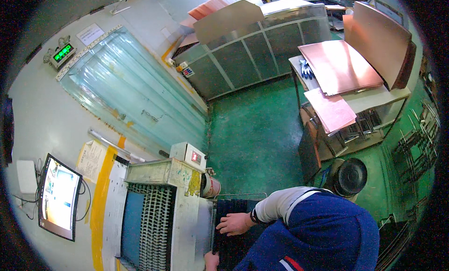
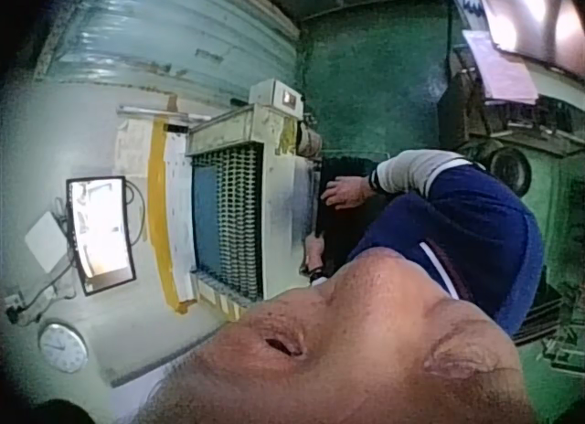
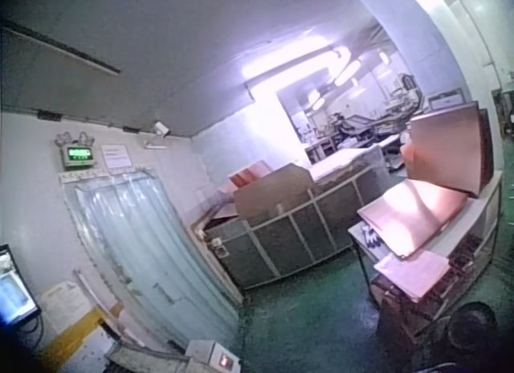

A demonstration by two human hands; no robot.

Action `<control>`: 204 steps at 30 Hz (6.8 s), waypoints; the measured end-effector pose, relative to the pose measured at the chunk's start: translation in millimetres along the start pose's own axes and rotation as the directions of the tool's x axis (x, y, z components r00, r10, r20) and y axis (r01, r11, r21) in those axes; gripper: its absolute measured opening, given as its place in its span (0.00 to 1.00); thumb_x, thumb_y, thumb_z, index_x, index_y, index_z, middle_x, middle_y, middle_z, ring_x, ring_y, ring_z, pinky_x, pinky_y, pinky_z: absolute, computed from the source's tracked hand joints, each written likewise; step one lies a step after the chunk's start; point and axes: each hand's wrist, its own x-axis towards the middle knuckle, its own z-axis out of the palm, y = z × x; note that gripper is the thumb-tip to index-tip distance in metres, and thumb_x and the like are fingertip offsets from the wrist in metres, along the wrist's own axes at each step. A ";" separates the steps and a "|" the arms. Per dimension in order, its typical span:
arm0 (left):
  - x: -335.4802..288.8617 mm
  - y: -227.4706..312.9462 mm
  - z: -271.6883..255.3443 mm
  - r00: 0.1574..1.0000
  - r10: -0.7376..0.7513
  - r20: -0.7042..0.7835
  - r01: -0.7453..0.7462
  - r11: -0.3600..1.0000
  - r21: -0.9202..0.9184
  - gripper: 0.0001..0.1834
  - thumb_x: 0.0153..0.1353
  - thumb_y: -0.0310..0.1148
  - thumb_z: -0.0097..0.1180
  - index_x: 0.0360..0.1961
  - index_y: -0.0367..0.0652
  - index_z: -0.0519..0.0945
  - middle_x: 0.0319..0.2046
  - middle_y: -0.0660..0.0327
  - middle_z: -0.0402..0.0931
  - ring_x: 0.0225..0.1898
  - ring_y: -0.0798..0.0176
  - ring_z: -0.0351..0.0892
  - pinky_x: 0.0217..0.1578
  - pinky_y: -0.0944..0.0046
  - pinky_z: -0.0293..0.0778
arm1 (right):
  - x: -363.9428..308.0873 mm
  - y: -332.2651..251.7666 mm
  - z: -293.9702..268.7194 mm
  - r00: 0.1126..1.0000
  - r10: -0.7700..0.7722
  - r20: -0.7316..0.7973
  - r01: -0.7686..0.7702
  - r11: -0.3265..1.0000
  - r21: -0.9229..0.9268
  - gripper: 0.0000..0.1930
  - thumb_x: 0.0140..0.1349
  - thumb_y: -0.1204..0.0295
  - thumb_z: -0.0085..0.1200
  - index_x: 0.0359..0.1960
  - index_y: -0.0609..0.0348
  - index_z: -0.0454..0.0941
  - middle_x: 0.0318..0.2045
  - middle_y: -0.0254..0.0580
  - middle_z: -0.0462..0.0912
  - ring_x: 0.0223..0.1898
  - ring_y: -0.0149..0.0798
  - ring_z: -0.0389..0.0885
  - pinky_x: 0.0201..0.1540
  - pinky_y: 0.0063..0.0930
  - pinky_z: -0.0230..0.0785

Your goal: Manually feeding metal sheets into a processing machine and stacking them in a rack.

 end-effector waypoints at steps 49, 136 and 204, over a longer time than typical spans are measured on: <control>17.1 -30.4 37.9 0.997 0.020 -0.071 -0.023 0.999 -0.035 0.21 0.63 0.46 0.69 0.45 0.38 0.91 0.39 0.39 0.88 0.45 0.32 0.88 0.48 0.41 0.82 | -0.4 -1.2 -1.9 1.000 -0.007 -0.005 0.007 1.000 0.005 0.19 0.76 0.59 0.56 0.62 0.52 0.79 0.71 0.42 0.74 0.65 0.49 0.74 0.61 0.48 0.72; 45.0 -21.9 -154.5 0.701 -0.103 -0.705 0.218 0.973 0.074 0.41 0.60 0.43 0.74 0.75 0.53 0.74 0.74 0.57 0.71 0.73 0.37 0.67 0.70 0.34 0.66 | 5.8 5.4 -5.3 0.999 0.048 0.001 -0.048 0.999 0.017 0.20 0.70 0.59 0.62 0.59 0.53 0.84 0.70 0.41 0.78 0.65 0.52 0.75 0.63 0.52 0.71; -97.7 49.1 -14.7 0.998 0.007 -0.061 -0.028 0.931 -0.363 0.36 0.73 0.65 0.55 0.55 0.38 0.88 0.50 0.40 0.86 0.55 0.34 0.84 0.58 0.43 0.78 | 8.4 -6.6 -20.6 0.998 0.050 0.022 -0.051 0.999 0.007 0.21 0.68 0.63 0.63 0.61 0.54 0.82 0.69 0.39 0.77 0.67 0.51 0.74 0.68 0.49 0.69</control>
